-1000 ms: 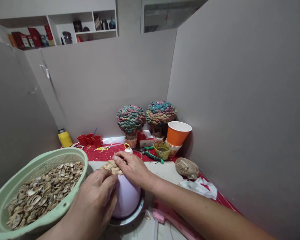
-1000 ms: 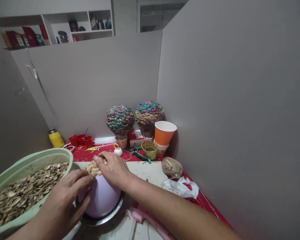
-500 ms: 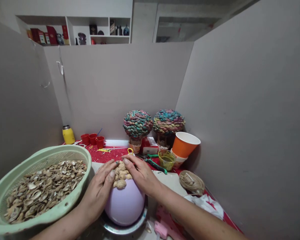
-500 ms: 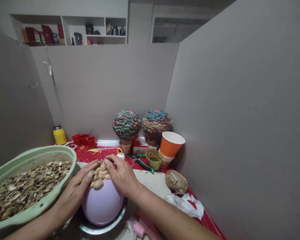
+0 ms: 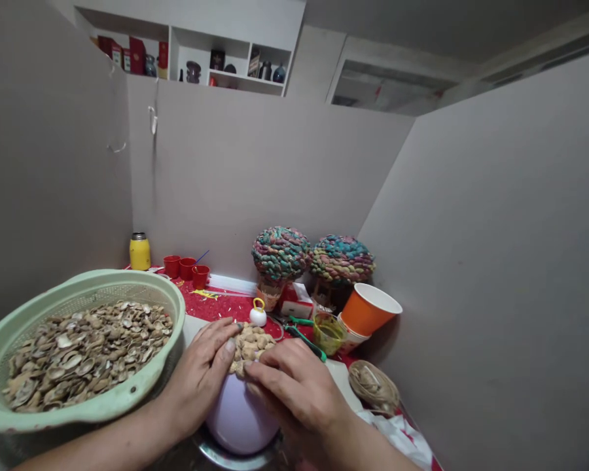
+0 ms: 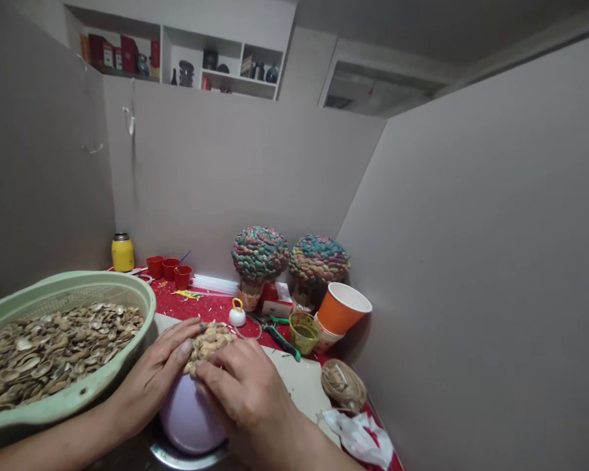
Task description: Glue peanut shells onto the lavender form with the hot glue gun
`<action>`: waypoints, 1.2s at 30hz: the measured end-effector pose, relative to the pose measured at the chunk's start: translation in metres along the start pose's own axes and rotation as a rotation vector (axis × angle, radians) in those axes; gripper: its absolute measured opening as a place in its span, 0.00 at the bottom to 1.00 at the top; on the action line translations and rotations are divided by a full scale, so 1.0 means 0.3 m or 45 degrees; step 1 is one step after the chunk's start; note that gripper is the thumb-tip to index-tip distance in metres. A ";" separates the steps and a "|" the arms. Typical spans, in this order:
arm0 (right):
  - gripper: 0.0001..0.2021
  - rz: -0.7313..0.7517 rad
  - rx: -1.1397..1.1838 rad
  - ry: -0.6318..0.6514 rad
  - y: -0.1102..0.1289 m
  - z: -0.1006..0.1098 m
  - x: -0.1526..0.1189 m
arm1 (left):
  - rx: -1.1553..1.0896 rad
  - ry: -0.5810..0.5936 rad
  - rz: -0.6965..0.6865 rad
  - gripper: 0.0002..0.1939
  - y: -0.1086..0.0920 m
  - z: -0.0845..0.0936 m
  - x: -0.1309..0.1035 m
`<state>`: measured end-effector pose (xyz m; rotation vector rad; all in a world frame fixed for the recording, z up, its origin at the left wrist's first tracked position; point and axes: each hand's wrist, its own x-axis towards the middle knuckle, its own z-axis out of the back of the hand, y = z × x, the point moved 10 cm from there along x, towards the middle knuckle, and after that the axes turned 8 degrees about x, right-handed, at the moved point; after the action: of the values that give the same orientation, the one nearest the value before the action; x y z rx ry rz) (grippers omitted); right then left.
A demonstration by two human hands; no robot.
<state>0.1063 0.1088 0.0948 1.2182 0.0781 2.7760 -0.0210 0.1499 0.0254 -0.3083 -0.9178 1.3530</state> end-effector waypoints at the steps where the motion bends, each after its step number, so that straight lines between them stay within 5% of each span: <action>1: 0.06 -0.013 -0.004 0.011 -0.007 -0.006 0.003 | -0.001 0.003 -0.007 0.23 -0.002 0.000 0.000; 23: 0.03 -0.214 0.038 0.001 -0.033 -0.030 -0.022 | 0.009 -0.019 -0.028 0.22 -0.003 -0.004 0.004; 36: 0.05 -0.178 -0.036 -0.022 -0.025 -0.034 -0.025 | -0.002 -0.019 -0.002 0.22 0.001 0.000 0.003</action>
<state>0.1044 0.1153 0.0816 1.1823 0.1171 2.6376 -0.0212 0.1507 0.0256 -0.2984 -0.9313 1.3547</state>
